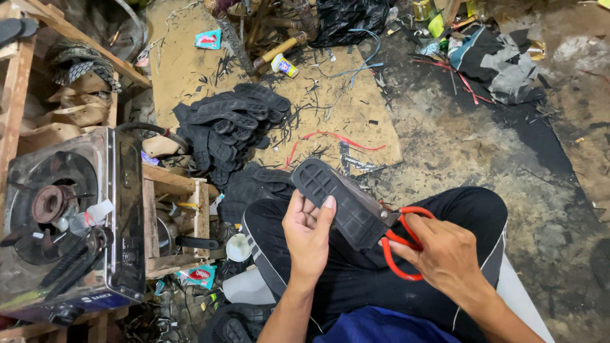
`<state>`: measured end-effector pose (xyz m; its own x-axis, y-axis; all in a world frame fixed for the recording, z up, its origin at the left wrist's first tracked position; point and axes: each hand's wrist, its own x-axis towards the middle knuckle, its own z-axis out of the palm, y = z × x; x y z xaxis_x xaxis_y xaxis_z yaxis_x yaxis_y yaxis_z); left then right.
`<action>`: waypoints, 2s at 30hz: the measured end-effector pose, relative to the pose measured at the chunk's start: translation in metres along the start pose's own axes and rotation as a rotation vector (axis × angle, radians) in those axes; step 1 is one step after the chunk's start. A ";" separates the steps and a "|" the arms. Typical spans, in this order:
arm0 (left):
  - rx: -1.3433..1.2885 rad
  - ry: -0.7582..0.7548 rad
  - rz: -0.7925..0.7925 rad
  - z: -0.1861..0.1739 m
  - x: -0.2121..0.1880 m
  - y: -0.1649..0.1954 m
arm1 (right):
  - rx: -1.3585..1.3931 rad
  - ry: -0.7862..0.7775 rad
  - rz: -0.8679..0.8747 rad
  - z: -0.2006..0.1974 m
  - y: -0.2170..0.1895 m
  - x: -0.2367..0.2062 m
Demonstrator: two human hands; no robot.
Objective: The person sits cross-legged and uses red-handled shears to trim the edges of black rubber shoe soles. They repeatedly pick up soles from a pile, cut along the perimeter, and place the trimmed pieces back down. The workspace is cluttered with rubber scraps and tools.
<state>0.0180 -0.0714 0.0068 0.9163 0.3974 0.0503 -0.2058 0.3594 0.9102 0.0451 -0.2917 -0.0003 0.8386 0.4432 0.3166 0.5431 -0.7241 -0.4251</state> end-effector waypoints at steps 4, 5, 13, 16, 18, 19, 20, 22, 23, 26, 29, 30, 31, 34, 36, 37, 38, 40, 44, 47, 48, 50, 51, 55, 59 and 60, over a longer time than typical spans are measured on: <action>-0.060 0.010 0.006 -0.004 0.006 -0.001 | 0.377 -0.257 0.274 -0.005 0.006 0.002; -0.065 0.016 0.017 -0.006 0.007 -0.001 | 0.524 -0.365 0.409 -0.006 0.008 0.002; -0.036 0.022 0.057 -0.011 0.011 0.003 | 0.102 -0.103 0.026 -0.012 0.006 -0.008; 0.012 -0.007 0.051 -0.003 0.005 0.002 | 0.081 -0.105 0.055 -0.011 0.002 -0.006; 0.022 -0.033 0.009 0.003 -0.002 0.001 | 0.081 -0.101 0.094 -0.009 -0.002 -0.003; 0.020 -0.045 -0.025 0.006 -0.006 0.000 | 0.076 -0.094 0.107 -0.008 -0.003 -0.001; 0.018 -0.056 -0.060 0.009 -0.009 0.000 | 0.071 -0.089 0.120 -0.007 -0.005 0.001; 0.037 -0.090 -0.074 0.013 -0.014 -0.002 | 0.004 -0.038 0.090 -0.007 -0.009 0.005; 0.048 -0.106 -0.080 0.013 -0.016 -0.002 | -0.027 -0.014 0.074 -0.007 -0.011 0.006; 0.068 -0.118 -0.078 0.010 -0.017 -0.001 | -0.067 0.043 0.029 -0.011 -0.012 0.010; 0.096 -0.136 -0.096 0.002 -0.015 0.004 | -0.106 0.013 0.020 -0.018 -0.012 0.012; 0.101 -0.161 -0.107 -0.001 -0.013 0.006 | -0.117 0.008 0.007 -0.021 -0.011 0.012; 0.106 -0.186 -0.118 -0.005 -0.010 0.009 | -0.127 0.003 -0.006 -0.024 -0.009 0.013; 0.099 -0.270 -0.170 -0.017 -0.001 0.017 | -0.171 -0.026 -0.041 -0.031 -0.002 0.012; 0.101 -0.321 -0.220 -0.024 0.005 0.021 | -0.188 -0.054 -0.069 -0.035 0.004 0.012; 0.109 -0.344 -0.250 -0.028 0.008 0.024 | -0.189 -0.070 -0.083 -0.037 0.008 0.011; 0.117 -0.368 -0.278 -0.030 0.010 0.025 | -0.191 -0.084 -0.099 -0.038 0.012 0.011; 0.132 -0.389 -0.297 -0.034 0.012 0.028 | -0.170 -0.088 -0.136 -0.040 0.017 0.010; 0.138 -0.415 -0.304 -0.034 0.016 0.031 | -0.137 -0.087 -0.187 -0.041 0.022 0.010; 0.184 -0.409 -0.282 -0.032 0.013 0.031 | -0.190 -0.116 -0.092 -0.040 0.018 0.008; 0.169 -0.416 -0.289 -0.031 0.013 0.030 | -0.183 -0.145 -0.073 -0.040 0.017 0.008; 0.140 -0.425 -0.298 -0.031 0.013 0.029 | -0.169 -0.200 -0.041 -0.039 0.017 0.009; 0.126 -0.441 -0.298 -0.032 0.014 0.029 | -0.147 -0.198 -0.048 -0.039 0.017 0.009; 0.110 -0.481 -0.314 -0.041 0.021 0.034 | -0.111 -0.166 -0.089 -0.045 0.020 0.008; 0.123 -0.496 -0.325 -0.048 0.025 0.041 | -0.236 -0.225 0.028 -0.054 0.019 0.010; 0.125 -0.504 -0.325 -0.047 0.025 0.041 | -0.253 -0.182 -0.020 -0.056 0.017 0.012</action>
<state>0.0164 -0.0070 0.0265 0.9815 -0.1751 -0.0778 0.1257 0.2816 0.9513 0.0621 -0.3285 0.0439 0.8337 0.5298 0.1559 0.5516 -0.8126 -0.1882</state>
